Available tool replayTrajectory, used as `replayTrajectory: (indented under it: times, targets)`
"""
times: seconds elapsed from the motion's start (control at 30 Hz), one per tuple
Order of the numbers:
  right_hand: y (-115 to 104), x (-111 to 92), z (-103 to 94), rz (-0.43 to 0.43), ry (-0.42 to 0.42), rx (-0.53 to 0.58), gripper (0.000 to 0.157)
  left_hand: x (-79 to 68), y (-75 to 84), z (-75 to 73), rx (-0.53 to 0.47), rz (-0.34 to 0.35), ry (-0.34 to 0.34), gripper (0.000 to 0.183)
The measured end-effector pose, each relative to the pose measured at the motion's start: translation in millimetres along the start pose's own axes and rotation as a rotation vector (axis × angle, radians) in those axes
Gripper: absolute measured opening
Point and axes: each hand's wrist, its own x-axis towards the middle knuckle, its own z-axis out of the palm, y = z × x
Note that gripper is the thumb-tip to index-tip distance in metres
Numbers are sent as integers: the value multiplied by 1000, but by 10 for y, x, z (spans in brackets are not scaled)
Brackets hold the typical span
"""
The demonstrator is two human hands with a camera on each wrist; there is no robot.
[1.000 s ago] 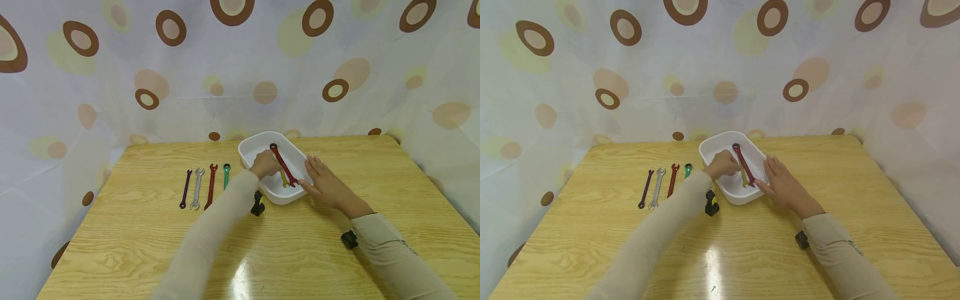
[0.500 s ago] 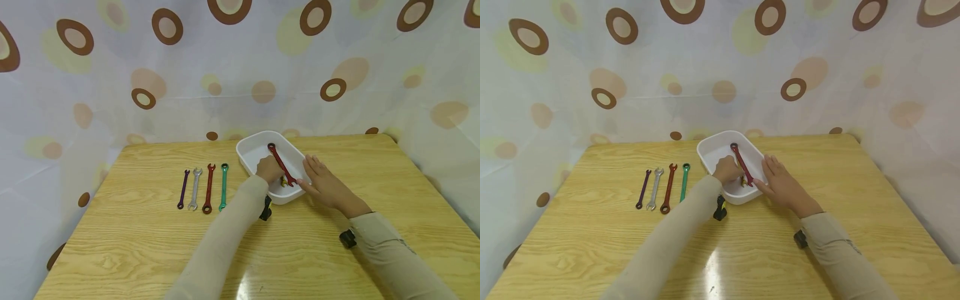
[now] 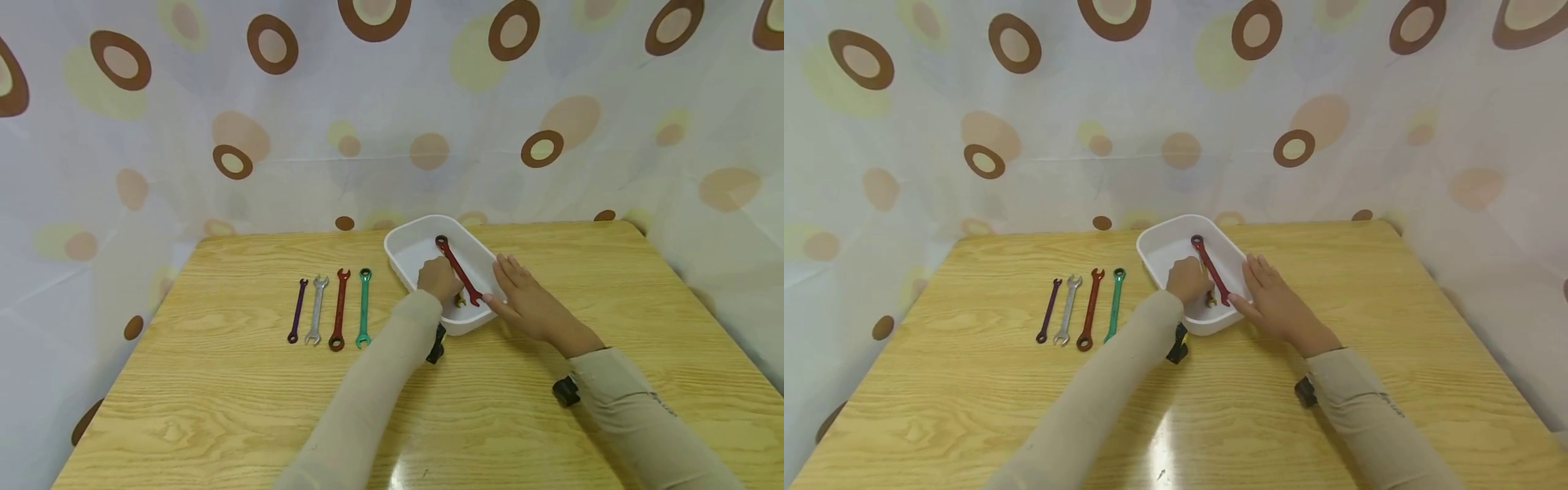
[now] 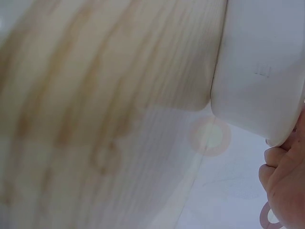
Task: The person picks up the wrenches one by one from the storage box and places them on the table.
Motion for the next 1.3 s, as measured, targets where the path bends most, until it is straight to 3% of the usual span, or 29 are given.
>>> replayTrajectory:
  times: [0.2,0.53,0.9,1.3]
  targets:
    - [18,1,12,6,-6,0,74,-3,20,-13,109,-26,16,23]
    - [20,3,39,16,-12,10,75,-84,48,-107,166,-69,-54,31]
    - [6,-12,23,-5,4,8,74,-68,1,-57,93,-28,-107,27]
    - [-8,3,4,-10,6,13,73,3,-42,-15,3,-33,-61,12]
